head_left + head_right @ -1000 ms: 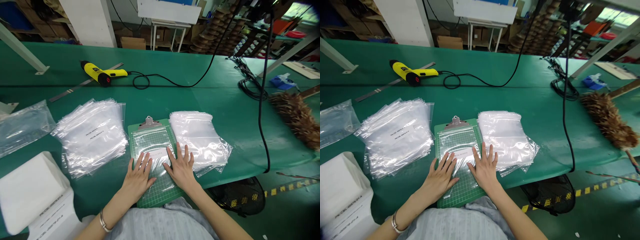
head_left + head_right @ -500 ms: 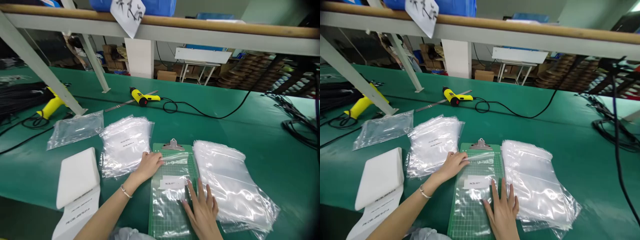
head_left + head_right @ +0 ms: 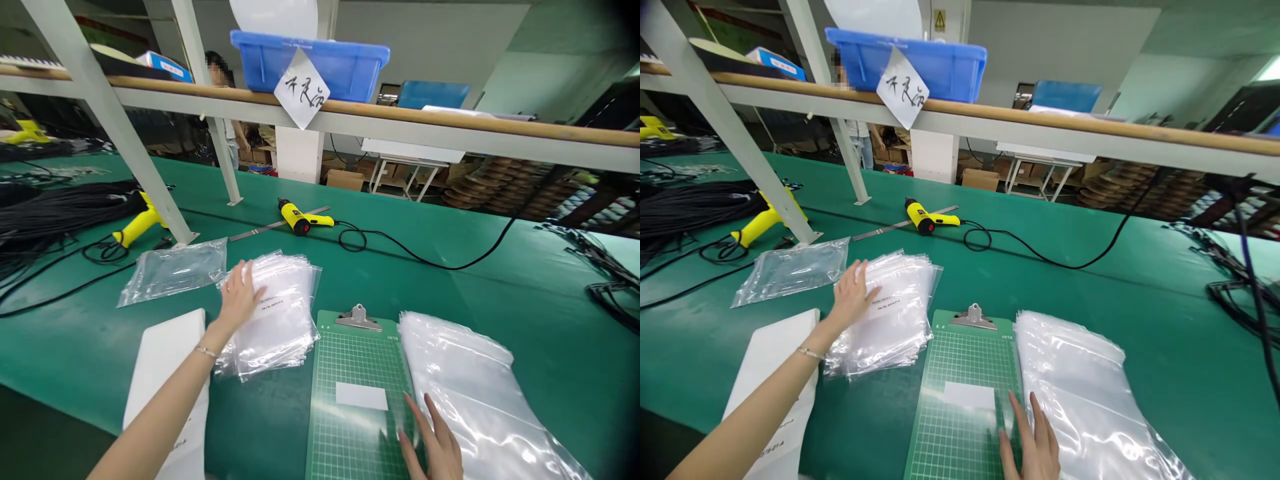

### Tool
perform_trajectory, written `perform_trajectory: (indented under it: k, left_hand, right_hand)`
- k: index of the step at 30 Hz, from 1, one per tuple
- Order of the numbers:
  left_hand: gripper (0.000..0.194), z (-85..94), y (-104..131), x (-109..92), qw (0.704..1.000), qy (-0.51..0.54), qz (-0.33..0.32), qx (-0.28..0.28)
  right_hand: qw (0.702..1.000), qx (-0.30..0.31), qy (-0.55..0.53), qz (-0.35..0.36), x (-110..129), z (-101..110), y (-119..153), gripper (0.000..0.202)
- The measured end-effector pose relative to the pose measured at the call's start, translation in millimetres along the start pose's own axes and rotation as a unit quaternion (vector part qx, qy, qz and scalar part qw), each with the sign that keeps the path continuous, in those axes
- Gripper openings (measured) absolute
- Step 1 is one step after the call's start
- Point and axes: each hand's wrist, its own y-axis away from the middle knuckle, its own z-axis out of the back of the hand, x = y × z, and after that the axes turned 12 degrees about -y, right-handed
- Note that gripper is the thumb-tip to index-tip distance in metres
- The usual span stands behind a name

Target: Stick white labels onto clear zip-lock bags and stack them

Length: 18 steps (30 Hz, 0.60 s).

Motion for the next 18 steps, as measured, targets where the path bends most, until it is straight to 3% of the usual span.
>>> perform_trajectory:
  k: [4, 7, 10, 13, 15, 18]
  left_hand:
    - [0.053, -21.5, 29.1, -13.4, 0.987, 0.015, -0.128, 0.098]
    - [0.049, -12.9, 37.6, -8.3, 0.989, 0.016, -0.111, 0.099]
    - [0.050, 14.5, 59.7, 11.5, 0.999, 0.011, -0.027, 0.044]
    - [0.055, 36.6, 109.1, 47.6, 0.992, 0.018, 0.110, -0.056]
    - [0.064, 38.8, 150.8, 75.1, 0.974, 0.007, 0.205, -0.091]
    - [0.072, 27.8, 211.4, 102.2, 0.922, 0.077, 0.374, -0.061]
  right_hand:
    - [1.000, 0.011, -0.009, 0.009, 4.8, 3.6, -3.2, 0.043]
    - [0.999, 0.030, -0.044, 0.004, 22.1, 11.6, -10.2, 0.042]
    - [0.990, 0.072, -0.123, -0.013, 45.6, 16.9, -16.5, 0.043]
    - [0.955, 0.156, -0.239, -0.083, 71.5, 12.5, -17.7, 0.043]
    - [0.909, 0.220, -0.335, -0.115, 90.9, 1.4, -14.8, 0.042]
    - [0.820, 0.327, -0.459, -0.099, 123.7, -27.7, -4.7, 0.042]
